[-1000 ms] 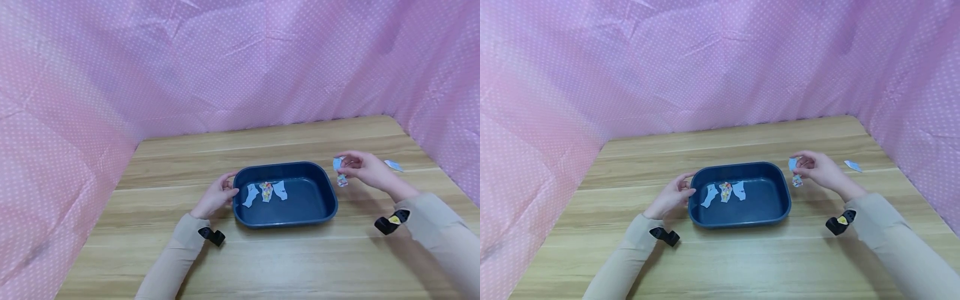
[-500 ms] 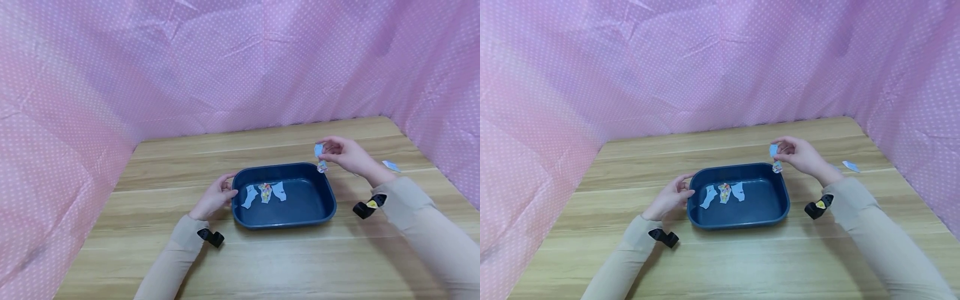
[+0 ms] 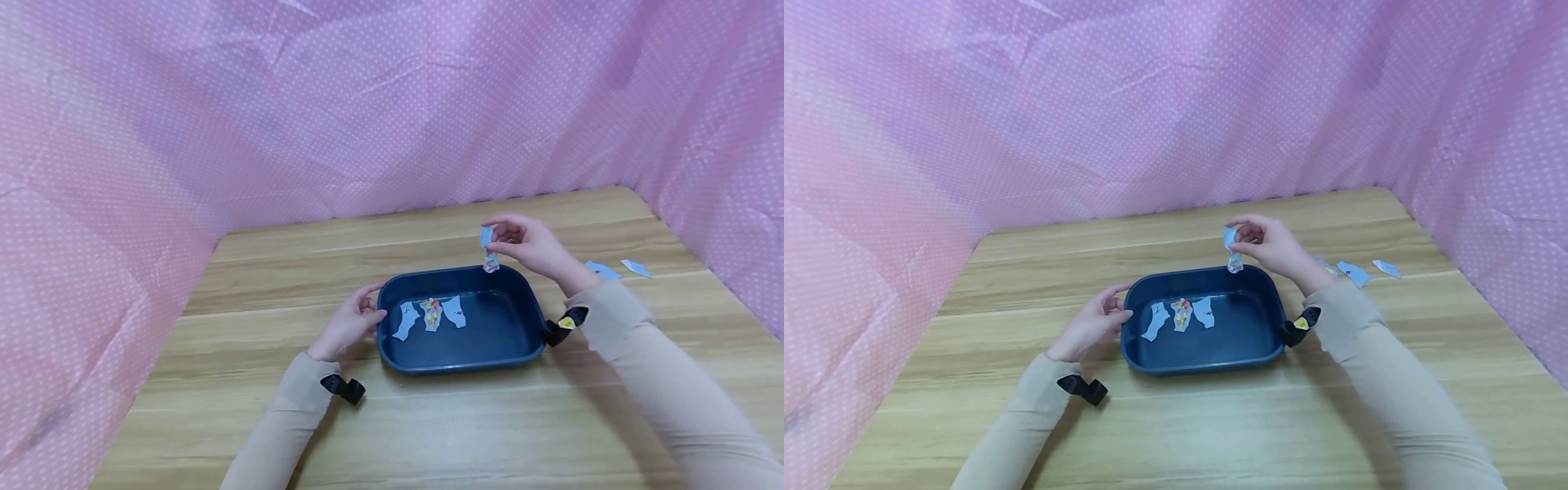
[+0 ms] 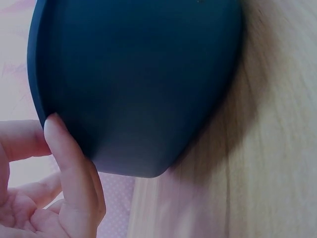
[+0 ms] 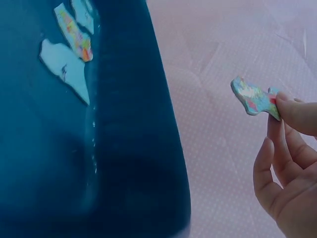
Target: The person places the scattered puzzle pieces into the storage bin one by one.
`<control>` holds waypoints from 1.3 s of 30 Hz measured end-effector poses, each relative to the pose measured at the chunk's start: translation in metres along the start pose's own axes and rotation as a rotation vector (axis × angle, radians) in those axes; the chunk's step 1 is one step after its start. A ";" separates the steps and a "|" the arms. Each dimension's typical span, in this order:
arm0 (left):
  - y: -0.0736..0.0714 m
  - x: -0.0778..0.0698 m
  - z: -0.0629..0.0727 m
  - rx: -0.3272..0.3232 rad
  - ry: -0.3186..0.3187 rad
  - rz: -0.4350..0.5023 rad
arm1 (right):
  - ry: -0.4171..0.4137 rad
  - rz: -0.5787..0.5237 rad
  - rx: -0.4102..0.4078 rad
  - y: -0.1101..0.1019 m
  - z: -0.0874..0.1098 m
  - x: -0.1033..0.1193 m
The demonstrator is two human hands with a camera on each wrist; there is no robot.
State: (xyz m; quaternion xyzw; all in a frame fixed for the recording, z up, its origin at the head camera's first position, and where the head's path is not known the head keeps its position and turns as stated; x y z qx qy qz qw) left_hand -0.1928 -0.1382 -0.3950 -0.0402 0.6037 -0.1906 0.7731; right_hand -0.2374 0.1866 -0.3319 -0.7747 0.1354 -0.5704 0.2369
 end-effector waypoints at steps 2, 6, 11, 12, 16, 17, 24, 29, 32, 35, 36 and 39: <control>0.000 0.000 0.000 0.004 0.003 -0.002 | -0.007 0.004 -0.001 0.001 -0.001 0.003; 0.000 -0.002 0.001 0.007 0.003 -0.006 | -0.017 -0.023 -0.012 0.005 -0.005 0.006; -0.002 -0.003 0.002 -0.003 -0.002 -0.025 | -0.044 -0.122 -0.010 0.013 -0.012 0.006; -0.003 -0.003 0.002 -0.001 -0.002 -0.029 | -0.047 -0.139 -0.007 0.015 -0.012 0.007; -0.003 -0.003 0.002 0.000 0.001 -0.038 | -0.058 -0.182 0.006 0.022 -0.014 0.008; -0.003 -0.003 0.002 -0.001 0.002 -0.039 | -0.060 -0.194 0.011 0.024 -0.015 0.009; -0.002 -0.003 0.001 0.007 -0.007 -0.038 | -0.090 -0.130 0.050 0.038 -0.017 0.004; -0.002 -0.002 0.000 0.008 -0.014 -0.034 | -0.148 -0.001 0.126 0.048 -0.014 0.002; -0.001 -0.002 0.000 0.003 -0.011 -0.029 | -0.175 0.083 0.209 0.052 -0.011 0.002; -0.001 -0.002 0.000 -0.002 -0.009 -0.026 | -0.205 0.157 0.315 0.056 -0.008 0.003; -0.001 -0.002 0.000 -0.004 -0.010 -0.026 | -0.215 0.181 0.345 0.057 -0.007 0.004; 0.000 -0.001 0.000 -0.010 -0.011 -0.030 | -0.234 0.244 0.415 0.060 -0.005 0.004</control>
Point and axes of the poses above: each hand's wrist, its own z-axis away from the middle knuckle, its own y-axis out of the palm, x = y × z, the point moved 2 cm from there along -z, towards the middle knuckle, and after that the axes turned 5 degrees about -x, right-handed, at the moved point
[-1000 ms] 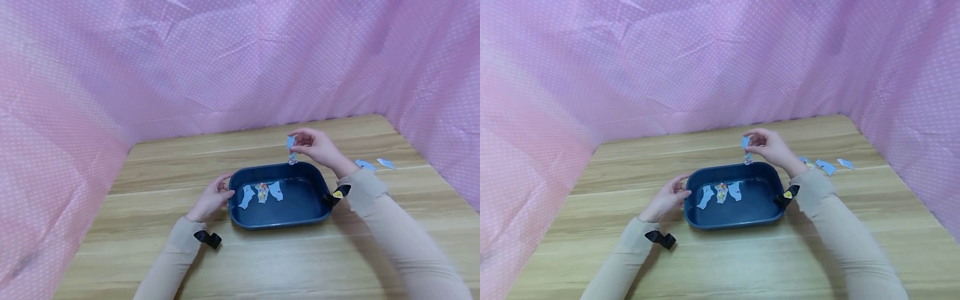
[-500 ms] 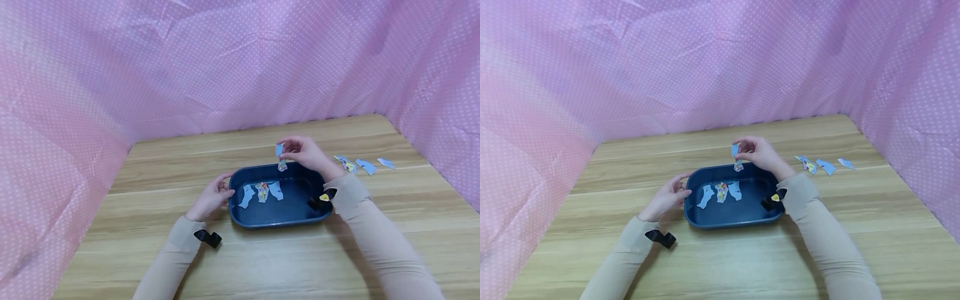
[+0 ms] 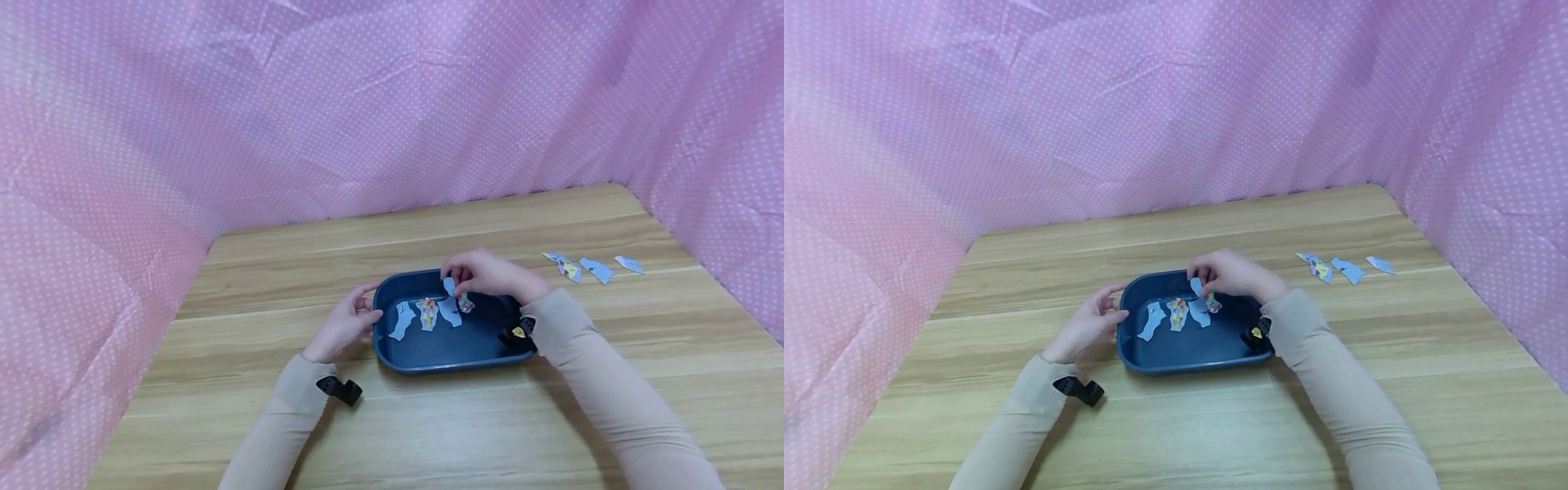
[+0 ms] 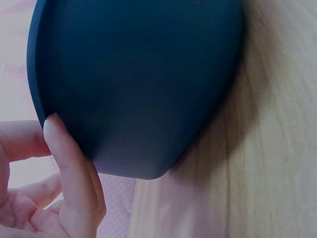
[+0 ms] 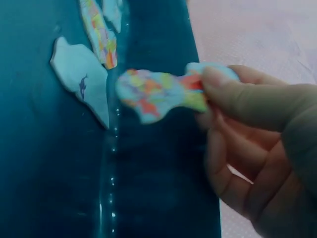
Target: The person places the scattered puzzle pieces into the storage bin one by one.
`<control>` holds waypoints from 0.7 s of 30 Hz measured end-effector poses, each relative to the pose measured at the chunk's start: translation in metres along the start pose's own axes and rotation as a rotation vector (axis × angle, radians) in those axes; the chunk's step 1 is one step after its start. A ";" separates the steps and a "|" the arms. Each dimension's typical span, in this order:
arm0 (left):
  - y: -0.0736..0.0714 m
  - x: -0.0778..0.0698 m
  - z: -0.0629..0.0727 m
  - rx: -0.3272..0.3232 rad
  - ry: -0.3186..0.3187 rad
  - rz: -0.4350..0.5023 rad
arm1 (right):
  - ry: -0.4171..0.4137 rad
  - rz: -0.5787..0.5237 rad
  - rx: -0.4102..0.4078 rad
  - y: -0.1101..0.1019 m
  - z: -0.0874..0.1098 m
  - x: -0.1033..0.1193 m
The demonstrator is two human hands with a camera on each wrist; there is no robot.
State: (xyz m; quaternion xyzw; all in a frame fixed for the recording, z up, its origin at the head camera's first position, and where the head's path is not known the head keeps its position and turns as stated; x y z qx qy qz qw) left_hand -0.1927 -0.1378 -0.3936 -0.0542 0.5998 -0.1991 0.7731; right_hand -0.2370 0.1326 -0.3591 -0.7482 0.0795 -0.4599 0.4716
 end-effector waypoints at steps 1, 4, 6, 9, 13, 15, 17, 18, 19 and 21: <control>0.000 0.000 0.000 -0.002 0.003 -0.001 | 0.001 0.012 0.015 0.000 0.000 0.001; -0.001 -0.001 0.001 -0.011 0.002 -0.001 | 0.001 0.028 0.043 0.001 0.001 0.002; -0.002 -0.001 0.001 -0.014 0.004 -0.001 | 0.001 0.027 0.053 0.001 0.001 0.003; -0.002 0.000 0.002 -0.020 0.006 -0.004 | -0.004 0.027 0.061 0.002 0.003 0.002; 0.000 0.001 0.004 -0.019 0.002 -0.013 | 0.020 0.033 0.076 0.005 0.007 -0.002; 0.001 0.002 0.005 -0.019 0.000 -0.014 | 0.039 0.043 0.084 0.006 0.010 -0.004; 0.001 0.002 0.006 -0.023 0.001 -0.013 | 0.058 0.057 0.093 0.006 0.012 -0.006; 0.001 0.002 0.006 -0.025 0.003 -0.009 | 0.064 0.063 0.098 0.006 0.012 -0.006; 0.001 0.002 0.005 -0.025 0.009 -0.009 | 0.077 0.067 0.102 0.006 0.013 -0.007; 0.001 0.001 0.005 -0.026 0.014 -0.008 | 0.091 0.075 0.107 0.006 0.013 -0.007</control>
Point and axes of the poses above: each hand's wrist, its own z-axis away from the middle knuckle, its own y-axis out of the palm, x = y × z, the point moved 2 cm from there along -z, towards the middle knuckle, and after that the axes turned 5 degrees about -x, right-handed, at the moved point
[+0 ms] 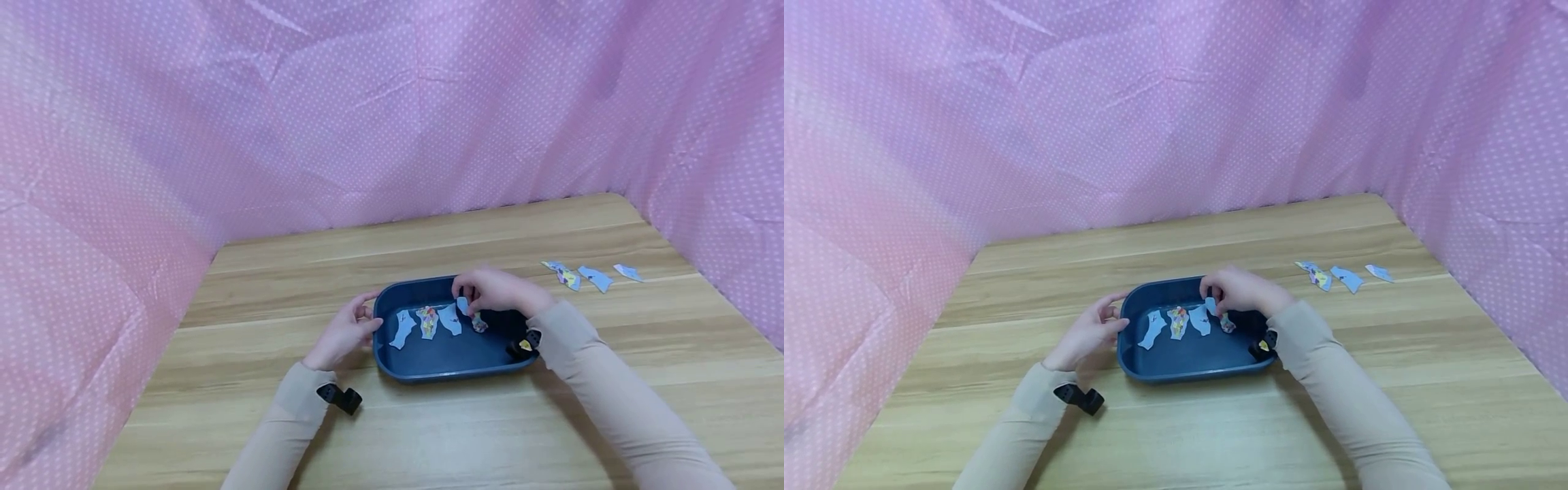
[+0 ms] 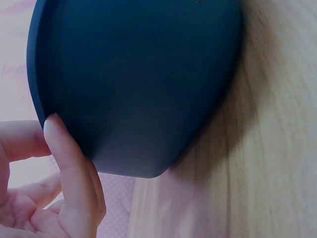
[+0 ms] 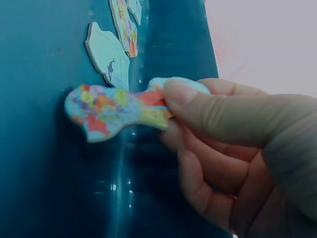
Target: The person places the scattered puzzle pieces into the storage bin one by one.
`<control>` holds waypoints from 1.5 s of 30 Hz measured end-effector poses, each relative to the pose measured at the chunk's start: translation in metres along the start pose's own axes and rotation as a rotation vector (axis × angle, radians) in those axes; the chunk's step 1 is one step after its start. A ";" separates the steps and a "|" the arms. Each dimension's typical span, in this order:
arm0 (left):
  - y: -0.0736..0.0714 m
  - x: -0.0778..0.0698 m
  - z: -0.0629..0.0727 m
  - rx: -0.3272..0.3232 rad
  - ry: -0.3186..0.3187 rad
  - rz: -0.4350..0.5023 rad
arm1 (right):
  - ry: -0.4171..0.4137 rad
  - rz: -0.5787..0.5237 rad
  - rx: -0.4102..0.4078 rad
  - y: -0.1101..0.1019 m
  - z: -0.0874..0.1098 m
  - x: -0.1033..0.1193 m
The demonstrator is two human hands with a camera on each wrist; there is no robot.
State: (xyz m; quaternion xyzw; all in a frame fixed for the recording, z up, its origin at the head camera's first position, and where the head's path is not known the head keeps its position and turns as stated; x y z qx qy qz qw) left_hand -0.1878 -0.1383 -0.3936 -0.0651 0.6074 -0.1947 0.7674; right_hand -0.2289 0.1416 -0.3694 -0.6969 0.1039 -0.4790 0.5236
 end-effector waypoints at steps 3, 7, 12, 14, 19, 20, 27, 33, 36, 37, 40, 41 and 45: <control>0.000 0.000 -0.001 0.008 -0.002 0.001 | 0.001 0.009 0.002 0.001 0.000 -0.001; 0.000 0.000 -0.001 0.013 -0.011 0.004 | 0.003 0.034 -0.016 0.001 0.000 0.000; 0.000 0.000 -0.001 0.013 -0.012 0.009 | 0.025 0.071 -0.029 0.001 -0.001 0.002; 0.000 -0.001 -0.001 0.012 -0.010 0.014 | 0.045 0.083 -0.029 0.001 -0.001 0.001; 0.000 -0.001 0.000 0.013 -0.009 0.019 | 0.124 0.100 0.009 0.005 0.000 -0.002; 0.000 -0.001 0.000 0.014 -0.010 0.016 | 0.141 0.102 0.018 0.005 0.000 -0.003; 0.001 0.000 -0.002 0.003 -0.015 0.010 | 0.180 0.106 0.028 0.009 -0.001 -0.009; 0.001 -0.001 -0.001 0.004 -0.014 0.005 | 0.199 0.095 0.020 0.011 -0.001 -0.009; 0.001 -0.001 -0.001 0.004 -0.010 0.005 | 0.218 0.098 0.033 0.011 -0.002 -0.009; 0.001 -0.001 -0.001 0.003 -0.011 0.005 | 0.221 0.101 0.038 0.012 -0.002 -0.009; 0.001 -0.002 -0.002 0.003 -0.008 0.000 | 0.230 0.114 0.053 0.013 -0.003 -0.010; 0.000 -0.002 -0.002 0.002 -0.012 0.001 | 0.234 0.118 0.054 0.013 -0.003 -0.009; 0.000 -0.002 -0.001 0.005 -0.015 0.002 | 0.240 0.121 0.064 0.013 -0.003 -0.007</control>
Point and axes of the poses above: each hand's wrist, its own z-axis away from the middle knuckle, its own y-axis out of the palm, x = y × z, the point moved 2 cm from there along -z, towards the middle knuckle, and after that the axes turned 5 degrees about -x, right-handed, at the moved point
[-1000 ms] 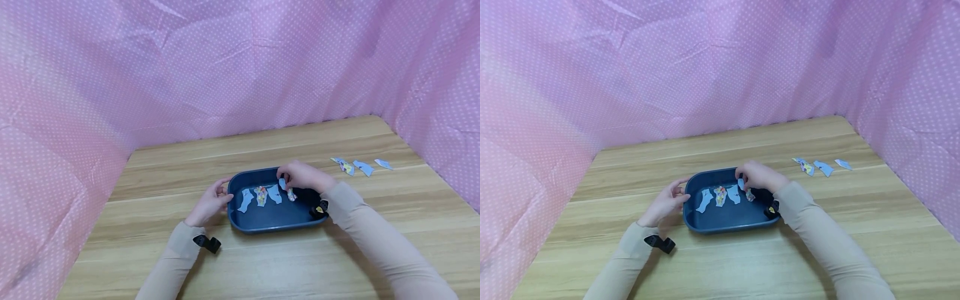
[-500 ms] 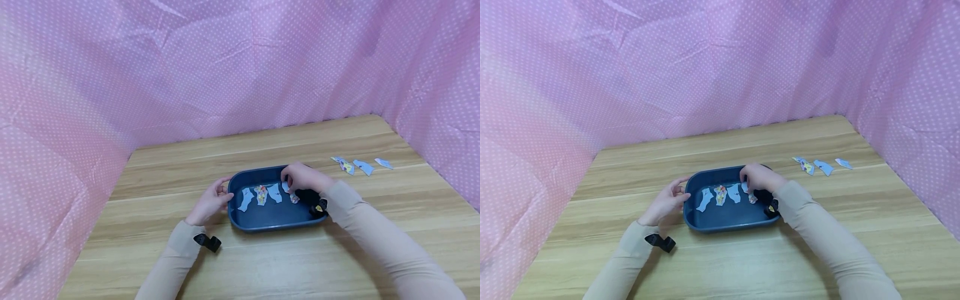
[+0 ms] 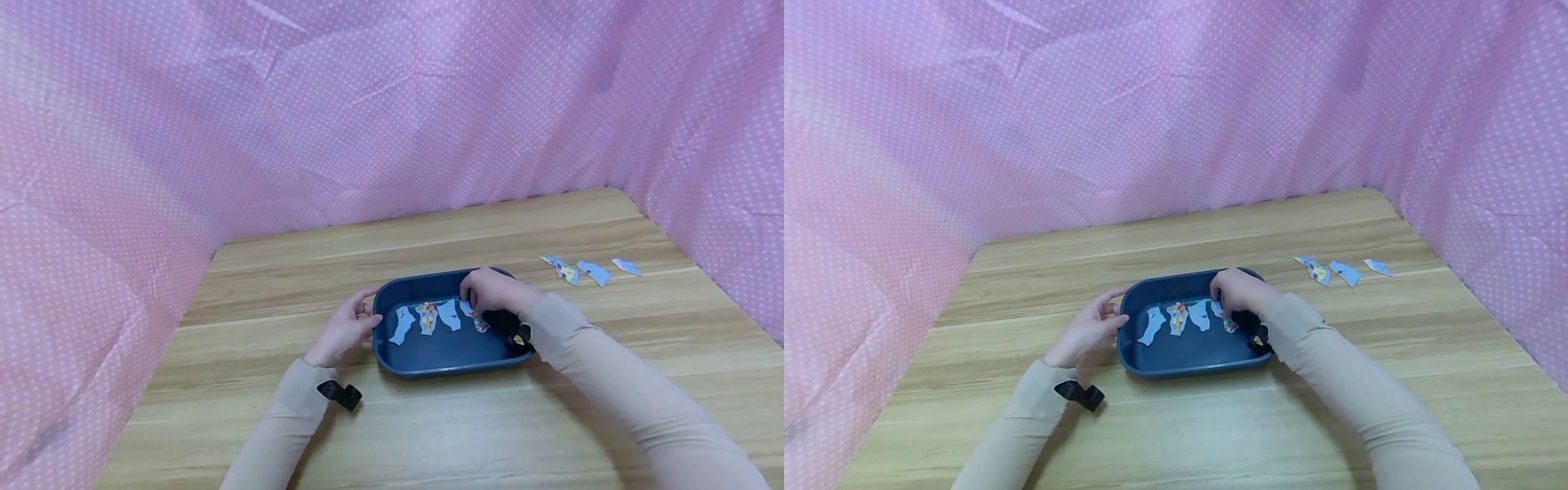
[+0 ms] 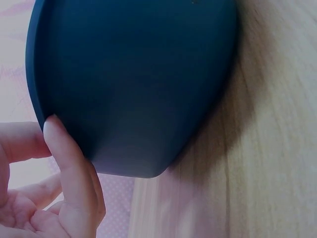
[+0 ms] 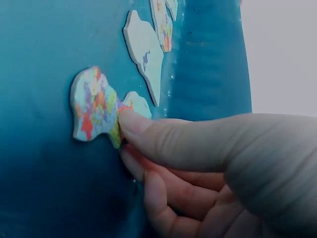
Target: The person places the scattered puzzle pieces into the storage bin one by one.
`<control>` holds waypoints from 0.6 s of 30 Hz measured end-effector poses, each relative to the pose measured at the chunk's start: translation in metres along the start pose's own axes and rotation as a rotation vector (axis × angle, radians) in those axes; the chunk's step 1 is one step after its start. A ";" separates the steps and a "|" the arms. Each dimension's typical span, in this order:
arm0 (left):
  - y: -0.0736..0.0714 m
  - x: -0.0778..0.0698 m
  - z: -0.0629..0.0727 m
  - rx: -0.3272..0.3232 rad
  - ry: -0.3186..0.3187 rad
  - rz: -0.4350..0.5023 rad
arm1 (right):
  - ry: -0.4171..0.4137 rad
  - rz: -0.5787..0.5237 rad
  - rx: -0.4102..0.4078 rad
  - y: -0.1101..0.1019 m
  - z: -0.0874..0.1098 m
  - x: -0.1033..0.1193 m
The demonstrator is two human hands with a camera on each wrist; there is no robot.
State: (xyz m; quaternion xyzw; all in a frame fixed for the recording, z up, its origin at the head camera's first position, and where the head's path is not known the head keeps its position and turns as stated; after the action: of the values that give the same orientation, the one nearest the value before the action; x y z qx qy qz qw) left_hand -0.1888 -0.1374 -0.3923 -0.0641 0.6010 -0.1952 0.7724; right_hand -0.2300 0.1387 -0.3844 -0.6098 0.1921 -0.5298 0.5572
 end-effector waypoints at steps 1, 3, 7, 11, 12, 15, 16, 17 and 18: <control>0.000 0.000 0.000 -0.001 -0.001 0.002 | 0.004 -0.001 0.002 0.000 0.000 0.000; 0.000 0.000 0.000 -0.003 0.000 0.006 | 0.005 0.003 0.002 0.000 -0.001 0.001; 0.000 0.000 0.000 -0.007 0.011 0.024 | 0.023 0.016 0.002 -0.002 -0.003 0.001; 0.000 -0.001 -0.002 -0.003 0.029 0.037 | 0.025 0.013 -0.002 -0.004 -0.003 0.001; 0.000 0.000 -0.002 -0.005 0.026 0.037 | 0.019 0.002 -0.006 -0.005 -0.003 0.000; 0.000 0.000 -0.002 -0.005 0.030 0.028 | -0.023 -0.055 -0.028 -0.011 -0.002 0.000; 0.000 0.000 -0.002 -0.005 0.030 0.026 | -0.037 -0.082 -0.036 -0.014 -0.002 0.000; 0.000 0.000 -0.002 -0.005 0.028 0.024 | -0.053 -0.108 -0.046 -0.017 -0.002 0.001; 0.000 0.001 -0.002 -0.005 0.026 0.023 | -0.067 -0.133 -0.056 -0.021 -0.001 0.002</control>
State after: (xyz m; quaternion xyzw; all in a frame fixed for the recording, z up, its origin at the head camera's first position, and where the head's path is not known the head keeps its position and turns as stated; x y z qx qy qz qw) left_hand -0.1905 -0.1374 -0.3933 -0.0563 0.6120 -0.1856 0.7667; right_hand -0.2377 0.1433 -0.3650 -0.6539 0.1474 -0.5394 0.5096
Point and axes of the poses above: each hand's wrist, its own z-axis away from the middle knuckle, its own y-axis out of the palm, x = y × z, the point moved 2 cm from there along -z, towards the middle knuckle, and after that the axes turned 5 degrees about -x, right-handed, at the moved point
